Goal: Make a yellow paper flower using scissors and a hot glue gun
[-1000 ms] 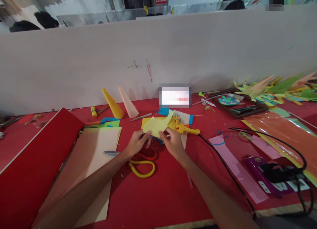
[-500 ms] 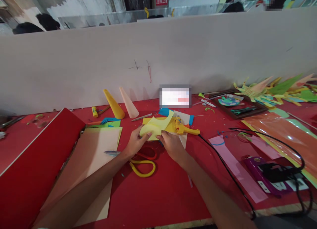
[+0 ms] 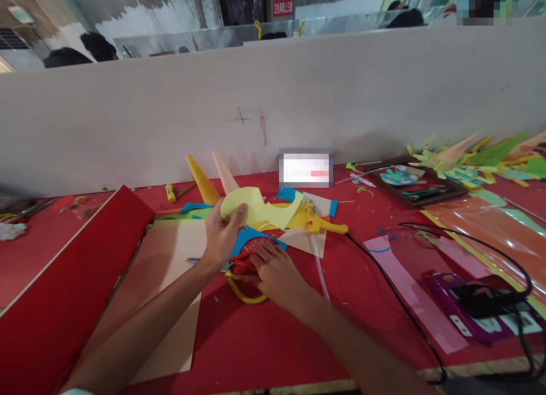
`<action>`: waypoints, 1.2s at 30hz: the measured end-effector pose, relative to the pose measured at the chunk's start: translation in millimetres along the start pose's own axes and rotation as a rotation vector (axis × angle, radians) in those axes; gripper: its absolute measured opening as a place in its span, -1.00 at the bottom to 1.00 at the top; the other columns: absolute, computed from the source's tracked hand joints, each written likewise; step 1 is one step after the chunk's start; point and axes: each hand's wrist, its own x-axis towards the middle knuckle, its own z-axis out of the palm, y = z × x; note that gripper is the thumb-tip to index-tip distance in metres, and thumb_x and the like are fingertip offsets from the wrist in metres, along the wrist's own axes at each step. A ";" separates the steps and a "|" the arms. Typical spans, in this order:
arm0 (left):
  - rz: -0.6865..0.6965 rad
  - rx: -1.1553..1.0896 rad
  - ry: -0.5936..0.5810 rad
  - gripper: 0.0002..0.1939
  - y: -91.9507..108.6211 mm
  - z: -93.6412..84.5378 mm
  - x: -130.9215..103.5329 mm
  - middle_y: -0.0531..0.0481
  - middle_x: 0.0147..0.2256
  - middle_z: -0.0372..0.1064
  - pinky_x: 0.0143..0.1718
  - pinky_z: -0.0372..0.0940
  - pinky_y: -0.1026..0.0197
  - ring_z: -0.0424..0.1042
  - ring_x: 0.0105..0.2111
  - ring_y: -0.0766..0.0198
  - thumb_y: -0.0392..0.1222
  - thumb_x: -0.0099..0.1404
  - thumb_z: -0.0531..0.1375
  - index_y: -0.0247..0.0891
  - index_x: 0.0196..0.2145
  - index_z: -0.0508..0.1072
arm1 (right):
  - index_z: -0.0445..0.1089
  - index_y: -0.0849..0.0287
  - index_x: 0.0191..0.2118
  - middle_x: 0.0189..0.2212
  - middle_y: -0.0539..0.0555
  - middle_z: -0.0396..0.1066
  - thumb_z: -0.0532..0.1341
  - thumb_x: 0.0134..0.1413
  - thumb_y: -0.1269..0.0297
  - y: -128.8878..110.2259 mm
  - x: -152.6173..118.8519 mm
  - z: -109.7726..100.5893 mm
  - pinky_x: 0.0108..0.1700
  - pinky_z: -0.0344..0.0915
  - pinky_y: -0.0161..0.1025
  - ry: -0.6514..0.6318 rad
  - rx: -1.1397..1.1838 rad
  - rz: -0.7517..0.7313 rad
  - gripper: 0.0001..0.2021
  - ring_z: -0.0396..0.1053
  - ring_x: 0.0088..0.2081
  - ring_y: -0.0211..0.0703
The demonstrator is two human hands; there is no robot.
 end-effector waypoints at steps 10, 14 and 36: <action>-0.029 0.047 -0.114 -0.66 9.0 -0.2 -6.4 0.05 -0.42 0.35 -0.46 0.31 0.33 0.33 -0.43 0.33 0.10 0.38 0.29 -0.26 -0.29 0.48 | 0.50 0.20 -0.04 -0.05 0.21 0.51 0.51 0.08 0.19 -2.9 -3.2 -2.0 0.11 0.39 0.10 -0.034 0.013 -0.014 -0.63 0.40 0.05 0.18; -0.061 0.044 -0.145 -0.67 10.5 0.3 -5.6 0.04 -0.41 0.37 -0.45 0.31 0.33 0.35 -0.42 0.31 0.09 0.36 0.31 -0.27 -0.26 0.51 | 0.51 0.17 -0.10 -0.14 0.15 0.52 0.43 0.20 0.25 -3.2 -1.7 -0.8 0.07 0.39 0.04 -0.033 0.019 -0.070 -0.79 0.42 -0.01 0.11; -0.098 -0.149 -0.089 -0.67 52.7 -2.7 -13.9 0.17 -0.54 0.24 -0.77 0.08 0.37 0.24 -0.75 0.46 0.11 0.39 0.30 -0.22 -0.21 0.40 | 0.42 0.14 -0.09 -0.28 0.06 0.56 0.33 0.09 0.07 16.1 14.3 -2.2 -0.21 0.39 -0.21 0.163 1.213 0.507 -0.67 0.52 -0.27 -0.09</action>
